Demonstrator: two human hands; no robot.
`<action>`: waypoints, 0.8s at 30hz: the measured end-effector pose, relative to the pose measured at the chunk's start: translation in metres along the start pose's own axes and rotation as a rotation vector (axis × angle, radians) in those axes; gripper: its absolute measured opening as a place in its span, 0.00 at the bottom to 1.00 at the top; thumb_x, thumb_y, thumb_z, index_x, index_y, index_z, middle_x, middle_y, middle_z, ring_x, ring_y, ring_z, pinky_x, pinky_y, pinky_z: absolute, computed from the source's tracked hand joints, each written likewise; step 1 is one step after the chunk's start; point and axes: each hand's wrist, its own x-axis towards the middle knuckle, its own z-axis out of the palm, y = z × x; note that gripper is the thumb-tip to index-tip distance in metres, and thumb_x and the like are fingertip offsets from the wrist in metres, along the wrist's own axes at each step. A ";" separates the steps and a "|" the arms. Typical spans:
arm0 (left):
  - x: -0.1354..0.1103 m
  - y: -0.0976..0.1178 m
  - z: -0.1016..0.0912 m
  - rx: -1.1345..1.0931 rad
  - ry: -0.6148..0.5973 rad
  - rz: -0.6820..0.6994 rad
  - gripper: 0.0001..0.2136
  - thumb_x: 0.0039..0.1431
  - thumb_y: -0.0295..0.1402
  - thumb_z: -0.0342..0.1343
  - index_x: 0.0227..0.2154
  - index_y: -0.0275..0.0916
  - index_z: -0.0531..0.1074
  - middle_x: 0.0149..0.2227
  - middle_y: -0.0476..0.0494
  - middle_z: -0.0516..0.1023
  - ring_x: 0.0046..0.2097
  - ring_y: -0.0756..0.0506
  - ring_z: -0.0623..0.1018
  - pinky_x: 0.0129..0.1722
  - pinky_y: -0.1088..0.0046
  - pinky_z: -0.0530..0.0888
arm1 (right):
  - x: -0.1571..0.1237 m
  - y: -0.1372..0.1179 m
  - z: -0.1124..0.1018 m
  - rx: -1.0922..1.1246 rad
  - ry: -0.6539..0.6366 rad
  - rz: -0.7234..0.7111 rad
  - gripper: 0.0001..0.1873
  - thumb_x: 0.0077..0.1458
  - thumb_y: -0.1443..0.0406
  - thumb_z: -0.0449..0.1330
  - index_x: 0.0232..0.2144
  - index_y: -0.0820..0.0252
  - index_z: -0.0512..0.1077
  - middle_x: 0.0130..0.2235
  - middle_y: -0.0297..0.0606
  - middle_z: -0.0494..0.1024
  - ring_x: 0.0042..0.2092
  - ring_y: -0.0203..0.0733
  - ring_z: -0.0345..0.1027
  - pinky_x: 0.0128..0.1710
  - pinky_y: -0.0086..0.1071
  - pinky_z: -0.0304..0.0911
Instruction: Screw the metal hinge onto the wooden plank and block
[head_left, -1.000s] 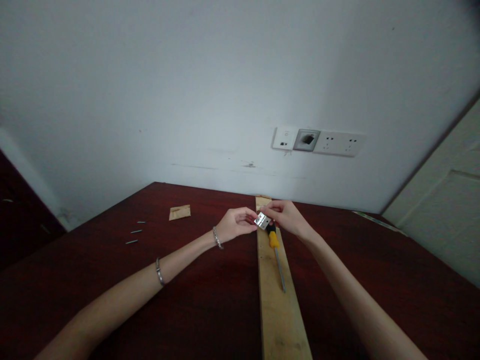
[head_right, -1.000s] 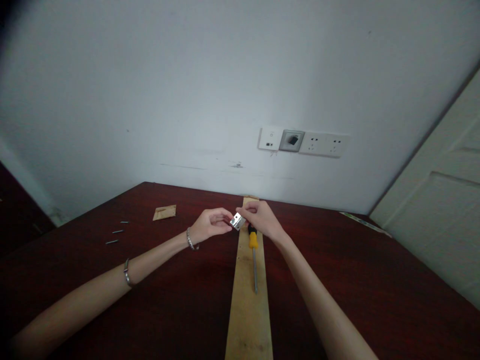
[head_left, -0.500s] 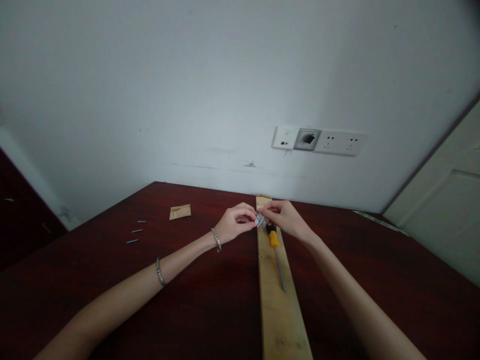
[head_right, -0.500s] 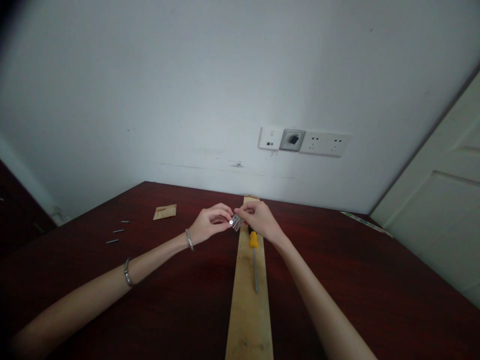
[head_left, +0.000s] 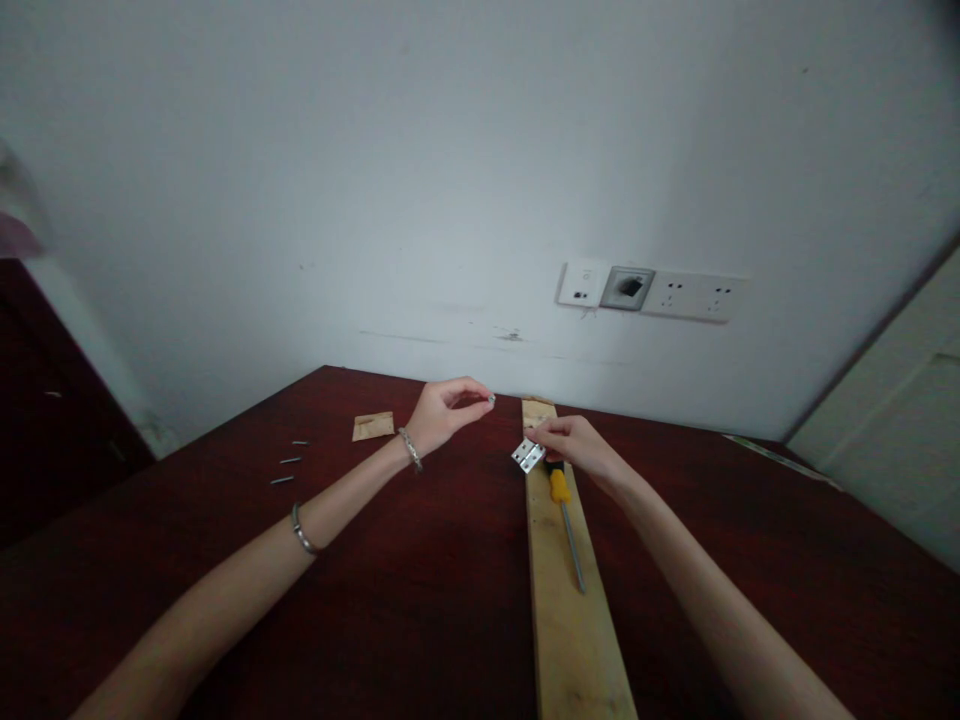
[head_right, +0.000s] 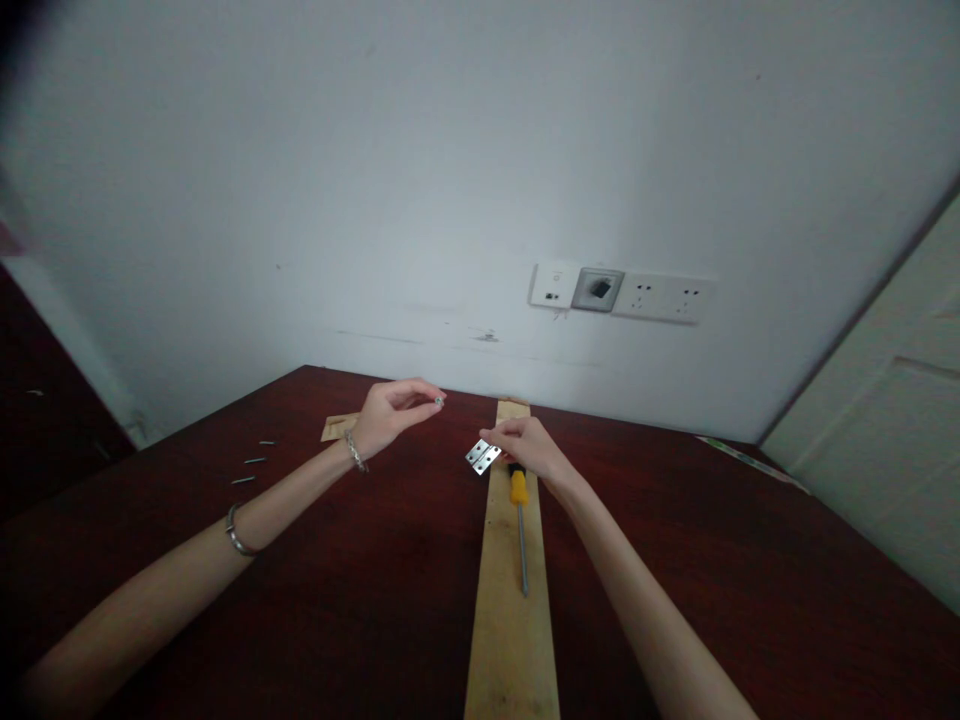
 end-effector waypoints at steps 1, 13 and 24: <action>0.000 -0.002 -0.010 0.042 0.004 -0.015 0.06 0.50 0.32 0.61 0.31 0.34 0.75 0.35 0.43 0.79 0.39 0.47 0.77 0.45 0.69 0.72 | 0.000 0.000 0.002 0.012 -0.009 0.015 0.26 0.41 0.46 0.63 0.24 0.65 0.77 0.26 0.39 0.77 0.26 0.33 0.65 0.27 0.28 0.61; -0.078 -0.038 -0.216 0.929 -0.151 -0.458 0.08 0.50 0.32 0.55 0.29 0.36 0.76 0.34 0.44 0.79 0.37 0.47 0.77 0.42 0.74 0.71 | 0.025 -0.026 0.098 0.039 -0.256 0.057 0.17 0.45 0.54 0.65 0.22 0.65 0.75 0.19 0.31 0.69 0.22 0.27 0.58 0.21 0.21 0.56; -0.165 -0.035 -0.294 1.109 -0.132 -0.749 0.07 0.44 0.30 0.53 0.25 0.36 0.75 0.27 0.46 0.77 0.32 0.46 0.75 0.34 0.74 0.69 | 0.041 -0.051 0.230 -0.034 -0.505 -0.023 0.12 0.49 0.60 0.64 0.22 0.64 0.76 0.16 0.30 0.67 0.20 0.26 0.56 0.16 0.20 0.52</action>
